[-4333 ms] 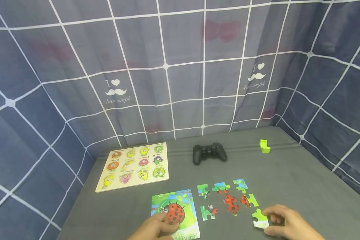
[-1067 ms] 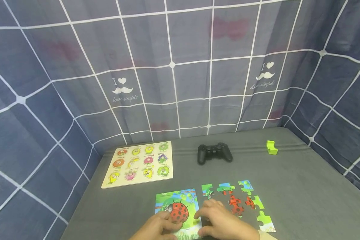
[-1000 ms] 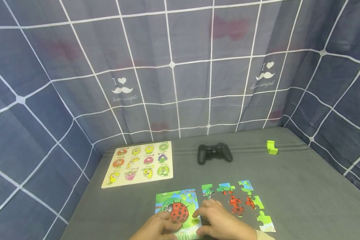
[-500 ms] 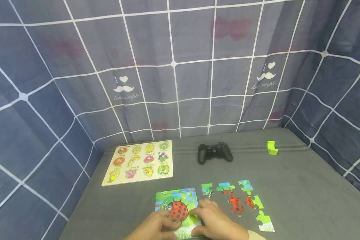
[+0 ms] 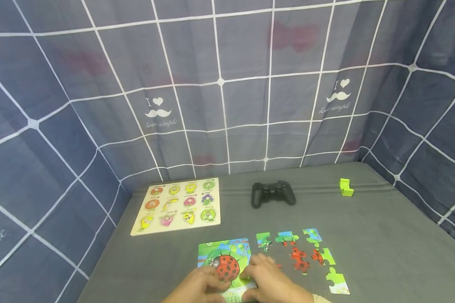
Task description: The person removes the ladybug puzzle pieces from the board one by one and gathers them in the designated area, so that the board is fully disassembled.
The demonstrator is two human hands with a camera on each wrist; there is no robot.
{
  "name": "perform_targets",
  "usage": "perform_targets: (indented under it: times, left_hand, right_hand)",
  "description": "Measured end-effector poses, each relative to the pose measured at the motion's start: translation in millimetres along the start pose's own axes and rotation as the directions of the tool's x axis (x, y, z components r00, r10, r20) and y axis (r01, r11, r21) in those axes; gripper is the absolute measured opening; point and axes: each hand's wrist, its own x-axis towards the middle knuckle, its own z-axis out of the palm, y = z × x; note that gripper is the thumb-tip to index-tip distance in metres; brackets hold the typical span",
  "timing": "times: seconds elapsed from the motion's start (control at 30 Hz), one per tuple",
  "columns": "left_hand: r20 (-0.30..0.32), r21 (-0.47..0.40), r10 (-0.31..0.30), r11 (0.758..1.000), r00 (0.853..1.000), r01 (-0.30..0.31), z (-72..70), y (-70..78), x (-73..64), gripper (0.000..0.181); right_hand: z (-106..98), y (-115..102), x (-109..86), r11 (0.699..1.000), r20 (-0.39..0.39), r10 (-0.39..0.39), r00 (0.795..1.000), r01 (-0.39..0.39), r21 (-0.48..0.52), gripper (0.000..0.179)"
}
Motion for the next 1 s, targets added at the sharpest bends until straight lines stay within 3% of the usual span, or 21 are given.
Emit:
perform_targets:
  times: [0.23, 0.43, 0.63, 1.0]
  left_hand:
    - [-0.006, 0.028, 0.057, 0.998, 0.998, -0.057, 1.0, -2.3, 1.8, 0.026]
    - [-0.033, 0.044, 0.092, 0.995, 0.995, -0.091, 1.5, -3.4, 2.0, 0.025]
    - [-0.013, 0.02, 0.049, 0.999, 0.999, -0.049, 1.6, -4.2, 2.9, 0.029]
    - [0.02, -0.003, -0.026, 1.0, 0.999, 0.026, -7.5, -2.0, -1.9, 0.027]
  right_hand:
    - [1.2, -0.2, -0.2, 0.999, -0.01, 0.03, 1.0, -0.03, -0.011, 0.049]
    - [2.7, -2.1, 0.1, 0.999, -0.027, -0.037, 0.999, 0.037, -0.02, 0.04]
    - [8.5, -4.0, 2.0, 0.988, -0.064, -0.13, 0.99, 0.123, -0.096, 0.035]
    - [12.7, -10.1, 6.9, 0.999, -0.014, -0.018, 1.0, 0.018, 0.043, 0.031]
